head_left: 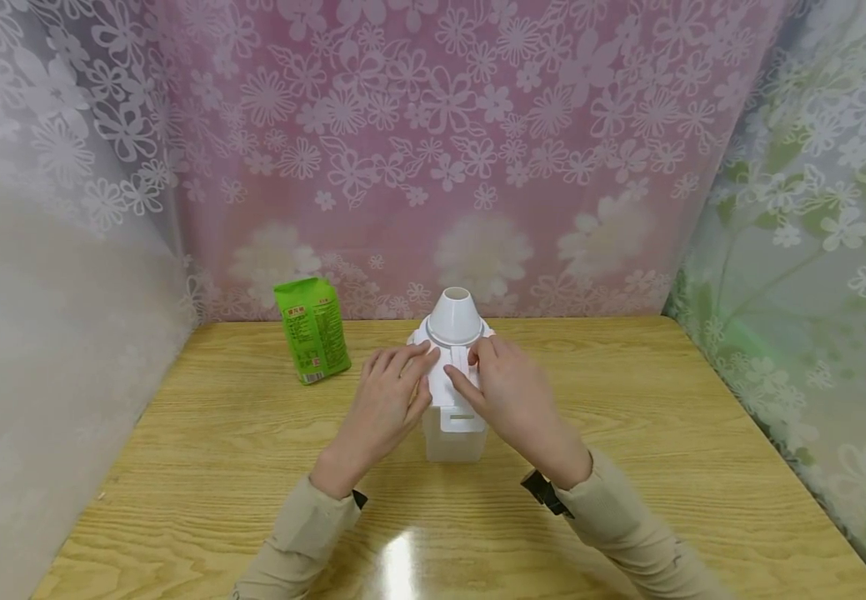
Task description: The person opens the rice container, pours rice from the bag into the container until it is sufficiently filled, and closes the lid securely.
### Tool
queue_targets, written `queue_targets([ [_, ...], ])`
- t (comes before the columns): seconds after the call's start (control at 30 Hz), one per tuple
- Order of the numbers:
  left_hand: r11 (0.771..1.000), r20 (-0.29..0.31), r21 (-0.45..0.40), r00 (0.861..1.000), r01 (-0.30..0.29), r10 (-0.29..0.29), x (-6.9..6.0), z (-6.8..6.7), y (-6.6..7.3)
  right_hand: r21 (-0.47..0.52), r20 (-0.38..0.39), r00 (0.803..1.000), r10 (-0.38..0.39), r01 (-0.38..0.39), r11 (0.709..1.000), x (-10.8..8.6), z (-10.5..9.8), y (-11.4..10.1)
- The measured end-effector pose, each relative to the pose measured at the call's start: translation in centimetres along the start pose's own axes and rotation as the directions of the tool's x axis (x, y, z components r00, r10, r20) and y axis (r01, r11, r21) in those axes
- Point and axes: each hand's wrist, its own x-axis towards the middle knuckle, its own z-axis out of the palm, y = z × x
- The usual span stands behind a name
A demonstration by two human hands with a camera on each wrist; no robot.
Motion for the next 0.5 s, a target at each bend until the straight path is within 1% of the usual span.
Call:
queue_targets([
  [0.2,1.000,0.015,-0.005,1.000,0.010,-0.010,0.0,0.0,0.0,-0.052,-0.054,0.998,-0.014,0.011,0.999,-0.3,0.4,-0.5],
  [0.27,1.000,0.017,-0.005,1.000,0.013,-0.013,-0.1,0.1,0.0,-0.081,-0.085,0.996,-0.029,0.022,0.996,-0.4,0.6,-0.6],
  [0.4,1.000,0.009,-0.018,1.000,0.017,-0.017,-0.1,0.2,0.0,-0.176,-0.182,0.980,-0.083,0.051,0.983,-0.7,1.4,-0.8],
  [0.5,0.999,0.006,-0.036,1.000,0.021,-0.021,-0.1,0.2,0.0,-0.228,-0.234,0.967,-0.097,0.043,0.973,-0.9,2.1,-1.0],
])
